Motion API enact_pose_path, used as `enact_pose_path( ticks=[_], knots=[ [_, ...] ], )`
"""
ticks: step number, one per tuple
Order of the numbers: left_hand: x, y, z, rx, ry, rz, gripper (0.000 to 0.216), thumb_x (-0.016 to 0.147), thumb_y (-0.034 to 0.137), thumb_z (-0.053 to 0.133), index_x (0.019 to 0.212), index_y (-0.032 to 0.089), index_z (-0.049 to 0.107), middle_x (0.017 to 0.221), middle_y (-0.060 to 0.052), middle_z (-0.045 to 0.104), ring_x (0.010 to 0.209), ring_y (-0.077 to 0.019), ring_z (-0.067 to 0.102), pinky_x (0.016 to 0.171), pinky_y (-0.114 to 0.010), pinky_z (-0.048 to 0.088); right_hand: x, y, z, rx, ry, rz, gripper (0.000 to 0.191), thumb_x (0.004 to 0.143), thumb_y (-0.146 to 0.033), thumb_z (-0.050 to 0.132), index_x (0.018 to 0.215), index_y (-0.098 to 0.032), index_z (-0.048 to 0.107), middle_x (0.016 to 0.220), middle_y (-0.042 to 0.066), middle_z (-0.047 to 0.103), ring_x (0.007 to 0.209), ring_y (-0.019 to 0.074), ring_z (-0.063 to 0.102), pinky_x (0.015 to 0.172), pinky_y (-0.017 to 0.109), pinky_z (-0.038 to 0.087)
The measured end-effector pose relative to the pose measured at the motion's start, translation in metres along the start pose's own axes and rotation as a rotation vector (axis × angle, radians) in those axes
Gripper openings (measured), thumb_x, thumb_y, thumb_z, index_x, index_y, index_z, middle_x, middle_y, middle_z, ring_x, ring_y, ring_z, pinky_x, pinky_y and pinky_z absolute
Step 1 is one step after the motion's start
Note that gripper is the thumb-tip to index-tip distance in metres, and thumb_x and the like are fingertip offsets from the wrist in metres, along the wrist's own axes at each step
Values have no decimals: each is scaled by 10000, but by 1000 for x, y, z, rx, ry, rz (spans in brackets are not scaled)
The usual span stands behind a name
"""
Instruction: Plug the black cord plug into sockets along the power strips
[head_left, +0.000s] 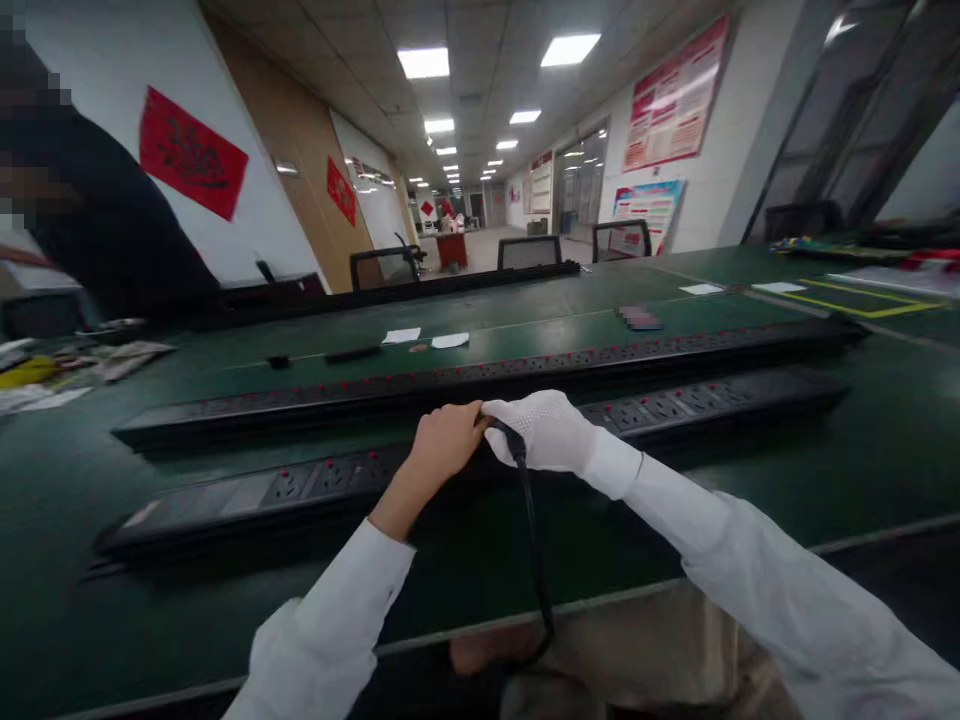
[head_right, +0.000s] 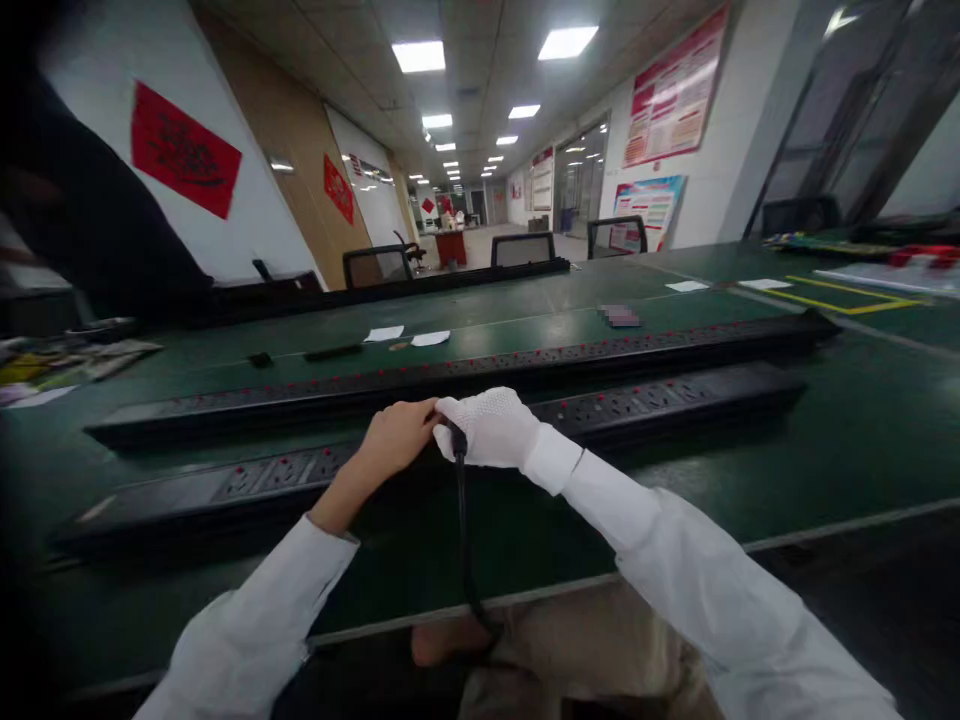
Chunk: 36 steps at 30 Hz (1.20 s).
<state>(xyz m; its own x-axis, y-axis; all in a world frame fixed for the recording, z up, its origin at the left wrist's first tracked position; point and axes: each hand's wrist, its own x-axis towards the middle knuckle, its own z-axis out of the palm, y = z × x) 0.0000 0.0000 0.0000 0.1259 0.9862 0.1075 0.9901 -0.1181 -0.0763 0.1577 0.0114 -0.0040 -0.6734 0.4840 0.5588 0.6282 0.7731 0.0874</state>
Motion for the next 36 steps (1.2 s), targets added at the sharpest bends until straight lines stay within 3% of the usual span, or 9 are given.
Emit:
enact_pose_path(
  ticks=[36],
  knots=[
    [1,-1,2,-77,-12,42,332,857,373,293,1031,304,569,939,-55,650,884,-247,597,726,-340,429,1,-1,-3,7,-8,-3,305,814,-372,349,890,-176,570,711,41,649,636,134,582,602,228,351]
  ],
)
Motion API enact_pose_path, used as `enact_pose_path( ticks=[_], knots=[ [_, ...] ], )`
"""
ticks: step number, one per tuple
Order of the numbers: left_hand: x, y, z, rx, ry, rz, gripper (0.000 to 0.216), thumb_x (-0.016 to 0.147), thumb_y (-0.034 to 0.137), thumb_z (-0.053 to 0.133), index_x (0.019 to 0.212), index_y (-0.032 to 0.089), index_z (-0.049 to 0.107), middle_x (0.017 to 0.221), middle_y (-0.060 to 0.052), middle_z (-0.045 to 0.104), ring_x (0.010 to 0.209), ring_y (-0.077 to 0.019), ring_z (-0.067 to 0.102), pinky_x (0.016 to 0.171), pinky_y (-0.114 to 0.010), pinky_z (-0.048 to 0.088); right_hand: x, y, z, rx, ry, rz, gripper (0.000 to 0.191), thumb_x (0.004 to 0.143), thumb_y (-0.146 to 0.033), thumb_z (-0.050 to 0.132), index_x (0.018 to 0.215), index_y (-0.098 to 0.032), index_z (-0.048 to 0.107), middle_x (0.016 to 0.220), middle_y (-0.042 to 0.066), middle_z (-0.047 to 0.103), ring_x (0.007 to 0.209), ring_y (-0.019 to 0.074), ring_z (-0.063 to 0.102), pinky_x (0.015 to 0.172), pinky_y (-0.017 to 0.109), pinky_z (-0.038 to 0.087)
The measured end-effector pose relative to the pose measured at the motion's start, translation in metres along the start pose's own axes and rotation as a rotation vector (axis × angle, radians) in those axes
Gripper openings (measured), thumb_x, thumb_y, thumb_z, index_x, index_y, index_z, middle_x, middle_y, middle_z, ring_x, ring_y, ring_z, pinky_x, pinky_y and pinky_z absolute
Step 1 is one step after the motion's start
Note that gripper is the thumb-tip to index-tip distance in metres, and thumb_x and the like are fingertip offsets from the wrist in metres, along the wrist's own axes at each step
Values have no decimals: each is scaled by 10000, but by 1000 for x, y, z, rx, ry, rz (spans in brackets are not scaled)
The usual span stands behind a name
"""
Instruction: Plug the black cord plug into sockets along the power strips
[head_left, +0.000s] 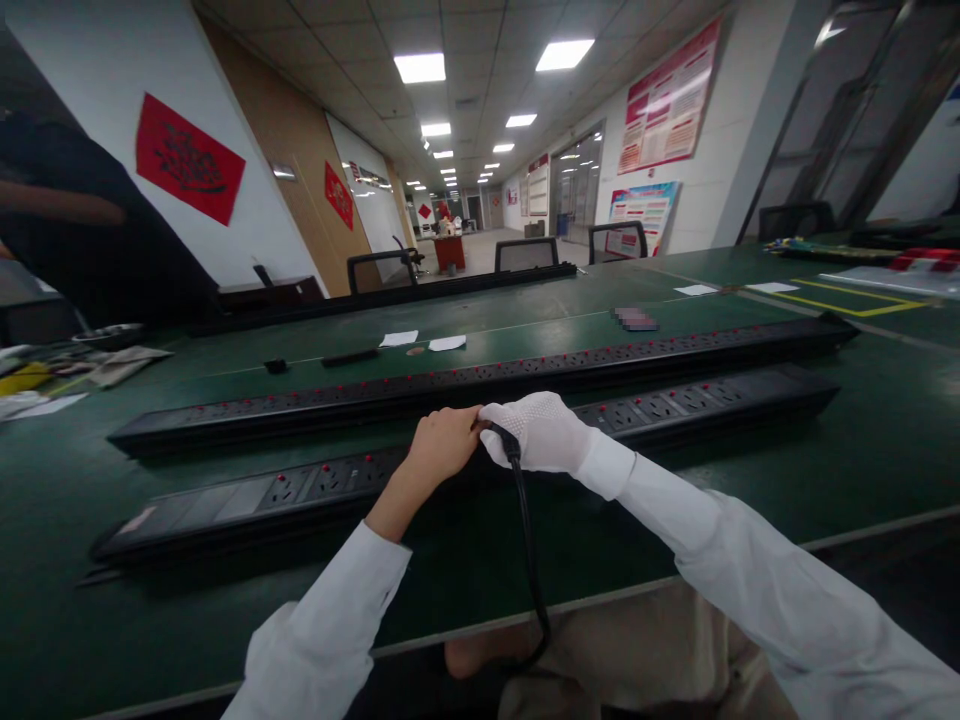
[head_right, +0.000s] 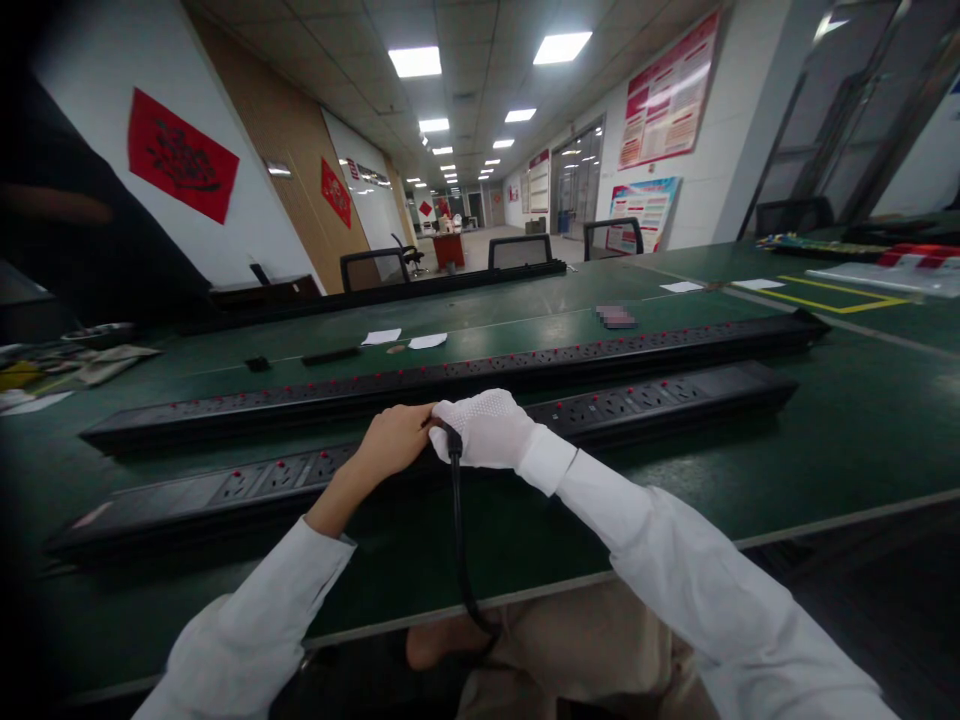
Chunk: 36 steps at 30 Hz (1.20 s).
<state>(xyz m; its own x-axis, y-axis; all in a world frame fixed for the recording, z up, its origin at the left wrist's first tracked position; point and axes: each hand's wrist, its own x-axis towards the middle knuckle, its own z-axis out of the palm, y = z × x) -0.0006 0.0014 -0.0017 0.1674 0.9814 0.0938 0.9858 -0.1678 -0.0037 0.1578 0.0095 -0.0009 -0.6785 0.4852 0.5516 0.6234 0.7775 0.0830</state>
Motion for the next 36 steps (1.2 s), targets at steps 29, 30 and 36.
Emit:
enact_pose_path(
  ticks=[29,30,36],
  knots=[
    [-1,1,-2,13,-34,-1,324,873,354,285,1088,285,518,976,-68,634,919,-243,587,752,-347,429,-1,1,0,4,-2,2,288,813,-372,348,885,-193,563,717,28,650,646,129,586,610,225,354],
    [-1,1,-2,16,-34,-2,327,872,360,283,1081,281,522,972,-72,634,913,-247,588,747,-352,431,-1,1,0,6,0,-3,291,813,-369,350,892,-189,564,719,31,651,649,128,587,612,223,356],
    [0,1,-1,11,-48,-54,368,859,410,287,1097,256,522,974,-89,630,911,-261,585,745,-366,436,-1,2,2,12,33,-11,332,807,-371,366,1002,-174,550,714,34,654,635,129,590,610,223,359]
  ],
)
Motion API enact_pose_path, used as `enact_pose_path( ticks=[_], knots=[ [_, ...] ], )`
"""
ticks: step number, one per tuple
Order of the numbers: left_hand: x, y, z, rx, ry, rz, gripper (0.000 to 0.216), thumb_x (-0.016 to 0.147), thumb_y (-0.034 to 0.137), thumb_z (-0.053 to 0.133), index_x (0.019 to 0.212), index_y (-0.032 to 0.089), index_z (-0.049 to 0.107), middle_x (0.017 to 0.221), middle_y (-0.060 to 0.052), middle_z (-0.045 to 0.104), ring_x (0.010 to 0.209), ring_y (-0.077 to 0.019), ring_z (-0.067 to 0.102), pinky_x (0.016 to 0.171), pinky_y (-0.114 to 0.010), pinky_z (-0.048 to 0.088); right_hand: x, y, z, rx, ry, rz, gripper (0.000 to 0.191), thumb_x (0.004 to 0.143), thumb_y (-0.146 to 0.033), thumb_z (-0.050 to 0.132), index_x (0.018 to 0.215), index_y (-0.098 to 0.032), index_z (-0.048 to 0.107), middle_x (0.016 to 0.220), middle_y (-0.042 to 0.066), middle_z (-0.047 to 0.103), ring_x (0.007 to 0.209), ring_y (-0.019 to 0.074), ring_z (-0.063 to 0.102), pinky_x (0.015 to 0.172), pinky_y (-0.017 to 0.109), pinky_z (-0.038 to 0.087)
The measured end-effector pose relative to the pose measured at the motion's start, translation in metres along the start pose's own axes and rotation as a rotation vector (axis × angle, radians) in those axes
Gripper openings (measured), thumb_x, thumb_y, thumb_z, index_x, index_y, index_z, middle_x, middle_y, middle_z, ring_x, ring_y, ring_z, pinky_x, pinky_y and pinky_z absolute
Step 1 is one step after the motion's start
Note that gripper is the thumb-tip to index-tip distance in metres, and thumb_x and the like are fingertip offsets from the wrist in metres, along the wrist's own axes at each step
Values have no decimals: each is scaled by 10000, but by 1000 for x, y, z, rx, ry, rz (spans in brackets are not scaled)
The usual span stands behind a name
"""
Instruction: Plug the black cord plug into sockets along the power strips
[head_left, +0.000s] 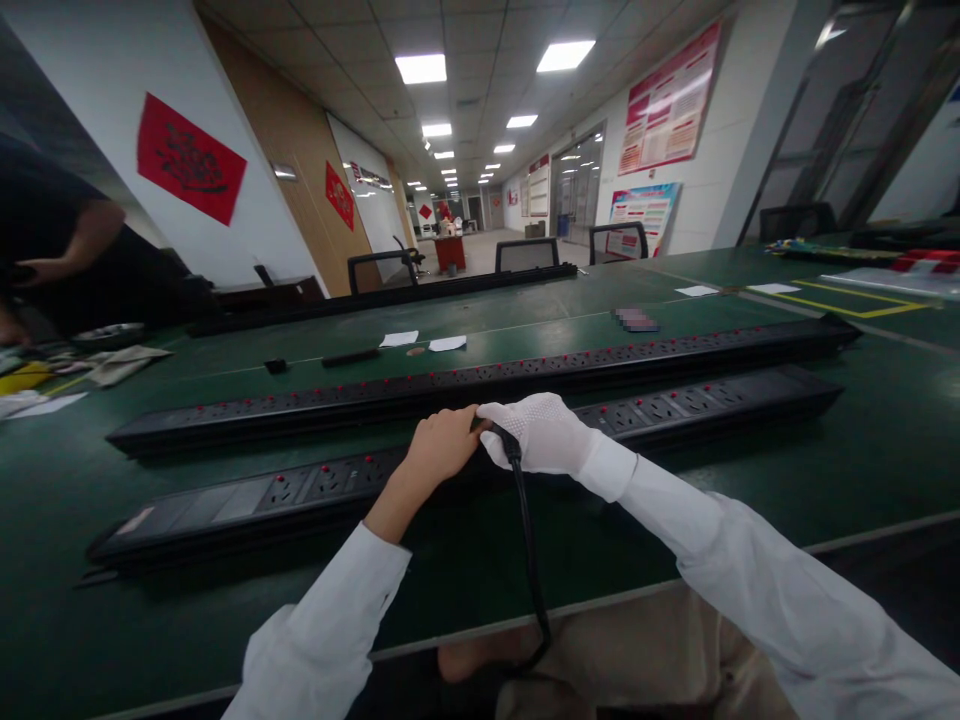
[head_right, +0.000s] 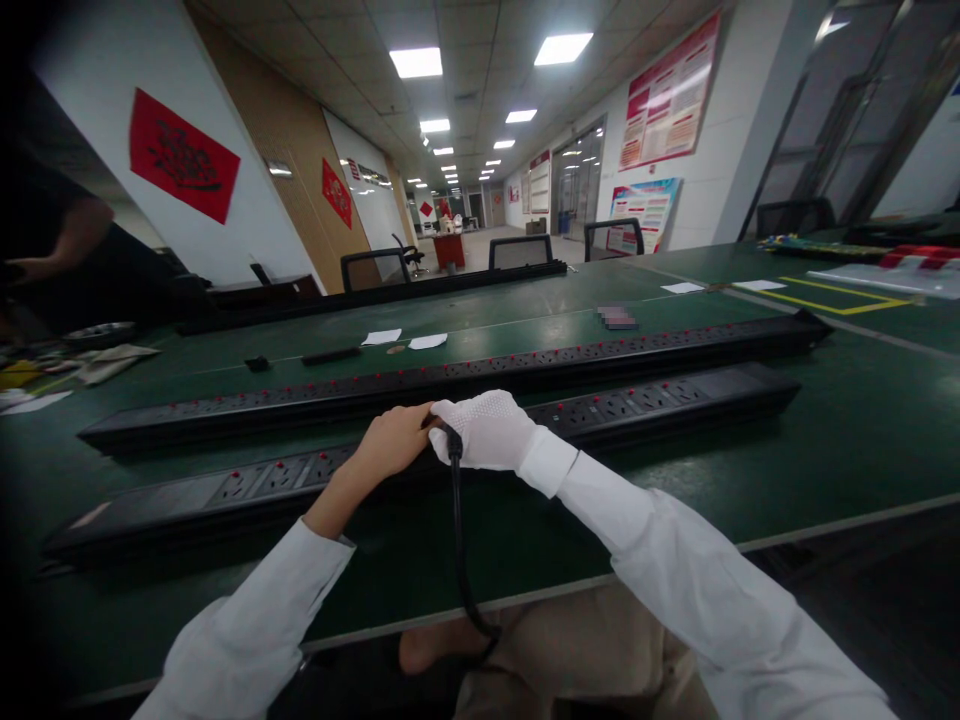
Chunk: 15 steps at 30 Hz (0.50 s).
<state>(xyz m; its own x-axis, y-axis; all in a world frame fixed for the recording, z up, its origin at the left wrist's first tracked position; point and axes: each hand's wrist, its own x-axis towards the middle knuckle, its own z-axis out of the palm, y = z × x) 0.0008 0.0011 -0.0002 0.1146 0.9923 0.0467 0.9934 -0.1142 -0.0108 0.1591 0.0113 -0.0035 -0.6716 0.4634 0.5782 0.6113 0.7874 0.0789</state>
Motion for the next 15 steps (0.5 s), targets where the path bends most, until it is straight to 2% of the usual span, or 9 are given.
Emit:
enact_pose_path(
  ticks=[4,10,15],
  knots=[
    [0,0,0,11,2,-23,394,859,423,264,1077,244,541,983,-100,625,922,-275,579,747,-385,436,0,0,1,2,4,-7,354,813,-374,354,1050,-181,533,731,36,659,644,133,596,618,228,365],
    [0,0,-1,13,-32,-32,380,874,353,244,1041,225,560,987,-95,622,926,-250,580,759,-352,430,1,0,0,12,2,-10,337,813,-361,356,1002,-168,558,711,40,655,632,125,589,615,223,362],
    [0,0,0,16,-8,-13,384,878,344,226,1037,231,556,968,-94,627,904,-252,587,742,-364,435,1,0,-1,15,-18,-11,337,812,-364,357,1015,-175,548,729,35,654,655,129,593,617,223,364]
  ],
)
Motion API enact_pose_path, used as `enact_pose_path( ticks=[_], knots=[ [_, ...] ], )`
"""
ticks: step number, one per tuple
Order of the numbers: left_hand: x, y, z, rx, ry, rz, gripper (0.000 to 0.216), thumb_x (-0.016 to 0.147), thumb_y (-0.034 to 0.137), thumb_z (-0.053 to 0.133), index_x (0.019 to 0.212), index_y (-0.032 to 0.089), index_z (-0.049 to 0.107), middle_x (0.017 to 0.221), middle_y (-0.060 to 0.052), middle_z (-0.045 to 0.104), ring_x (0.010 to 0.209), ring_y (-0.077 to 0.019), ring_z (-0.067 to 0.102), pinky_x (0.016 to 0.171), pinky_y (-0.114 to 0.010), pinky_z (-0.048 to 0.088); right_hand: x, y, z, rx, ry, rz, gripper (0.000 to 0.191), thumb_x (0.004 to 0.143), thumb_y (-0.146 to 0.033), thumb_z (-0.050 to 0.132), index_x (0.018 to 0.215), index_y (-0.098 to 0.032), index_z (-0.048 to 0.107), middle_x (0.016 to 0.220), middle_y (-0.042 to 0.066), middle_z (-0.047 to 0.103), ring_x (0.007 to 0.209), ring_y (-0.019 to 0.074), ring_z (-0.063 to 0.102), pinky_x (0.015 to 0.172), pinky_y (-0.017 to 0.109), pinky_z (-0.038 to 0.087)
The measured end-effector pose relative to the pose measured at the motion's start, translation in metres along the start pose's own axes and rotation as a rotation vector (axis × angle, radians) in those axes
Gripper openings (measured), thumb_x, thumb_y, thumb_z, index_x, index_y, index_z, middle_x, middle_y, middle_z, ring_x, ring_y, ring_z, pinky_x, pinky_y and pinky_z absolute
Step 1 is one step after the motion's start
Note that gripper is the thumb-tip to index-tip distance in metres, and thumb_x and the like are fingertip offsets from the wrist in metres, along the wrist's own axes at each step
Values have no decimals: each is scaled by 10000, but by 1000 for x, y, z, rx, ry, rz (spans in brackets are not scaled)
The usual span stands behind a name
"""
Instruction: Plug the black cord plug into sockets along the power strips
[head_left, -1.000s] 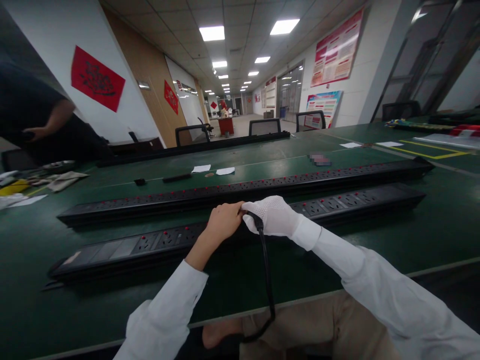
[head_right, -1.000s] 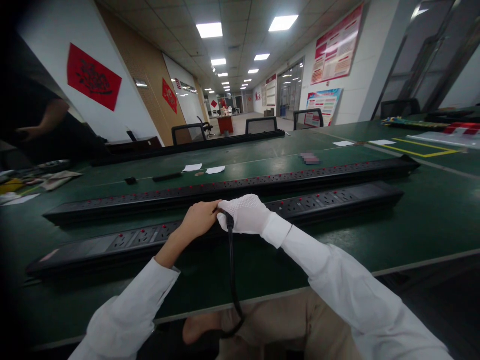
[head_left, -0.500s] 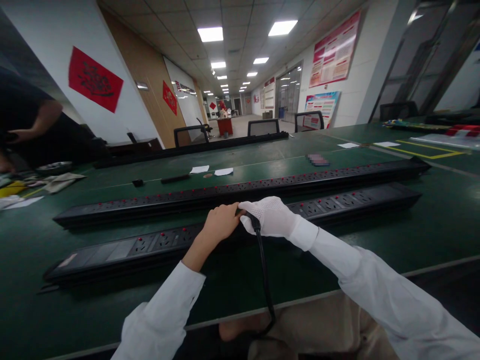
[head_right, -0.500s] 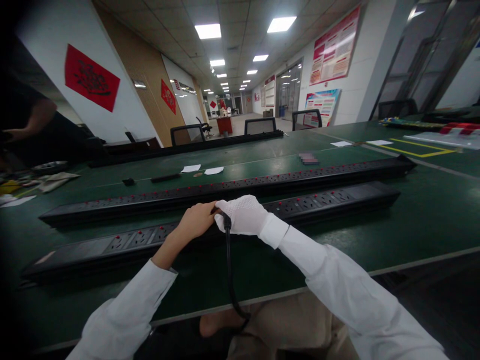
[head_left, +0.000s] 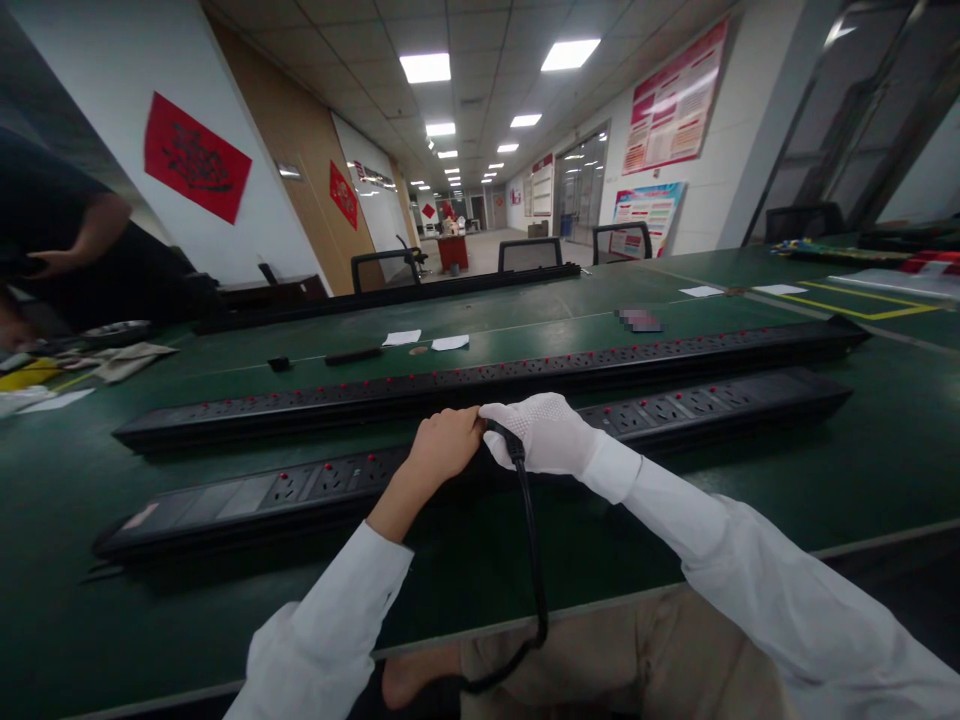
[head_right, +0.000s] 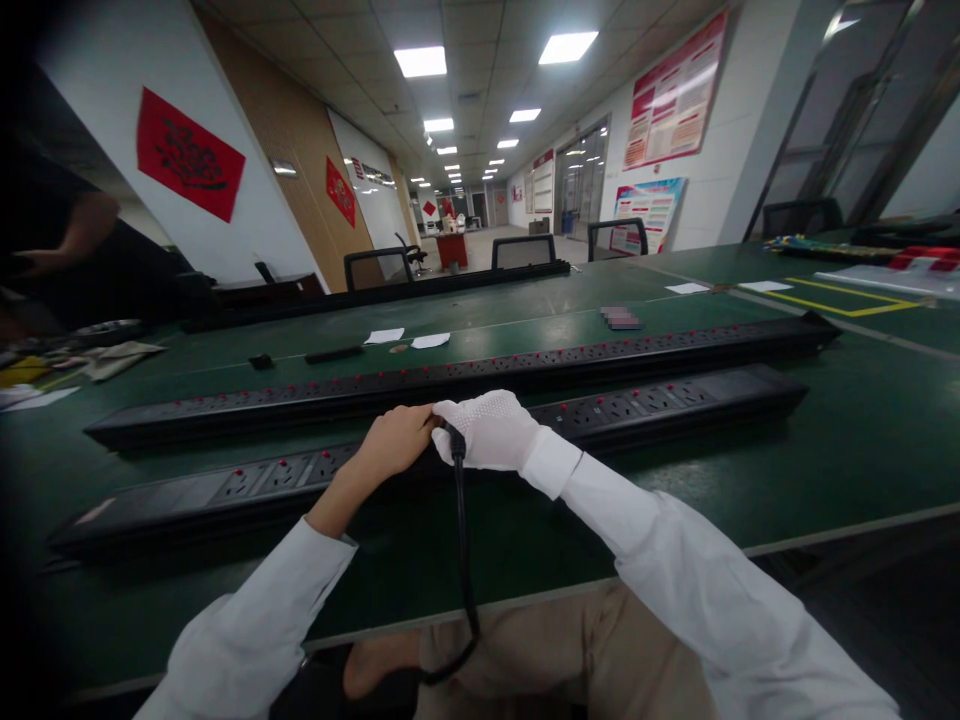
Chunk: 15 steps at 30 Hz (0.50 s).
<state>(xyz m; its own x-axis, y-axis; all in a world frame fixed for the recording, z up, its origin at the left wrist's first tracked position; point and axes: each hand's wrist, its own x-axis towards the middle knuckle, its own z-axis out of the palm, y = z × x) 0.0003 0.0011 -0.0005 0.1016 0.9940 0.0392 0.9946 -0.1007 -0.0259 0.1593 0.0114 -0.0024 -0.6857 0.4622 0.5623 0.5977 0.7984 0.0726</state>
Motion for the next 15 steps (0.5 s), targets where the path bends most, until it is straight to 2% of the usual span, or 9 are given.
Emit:
enact_pose_path(
  ticks=[15],
  knots=[
    [0,0,-1,8,2,17,367,883,324,206,1051,257,526,943,-79,631,883,-250,591,717,-357,437,0,-1,-2,-10,-17,12,329,811,-368,361,986,-169,555,728,42,653,650,127,587,615,219,363]
  ],
)
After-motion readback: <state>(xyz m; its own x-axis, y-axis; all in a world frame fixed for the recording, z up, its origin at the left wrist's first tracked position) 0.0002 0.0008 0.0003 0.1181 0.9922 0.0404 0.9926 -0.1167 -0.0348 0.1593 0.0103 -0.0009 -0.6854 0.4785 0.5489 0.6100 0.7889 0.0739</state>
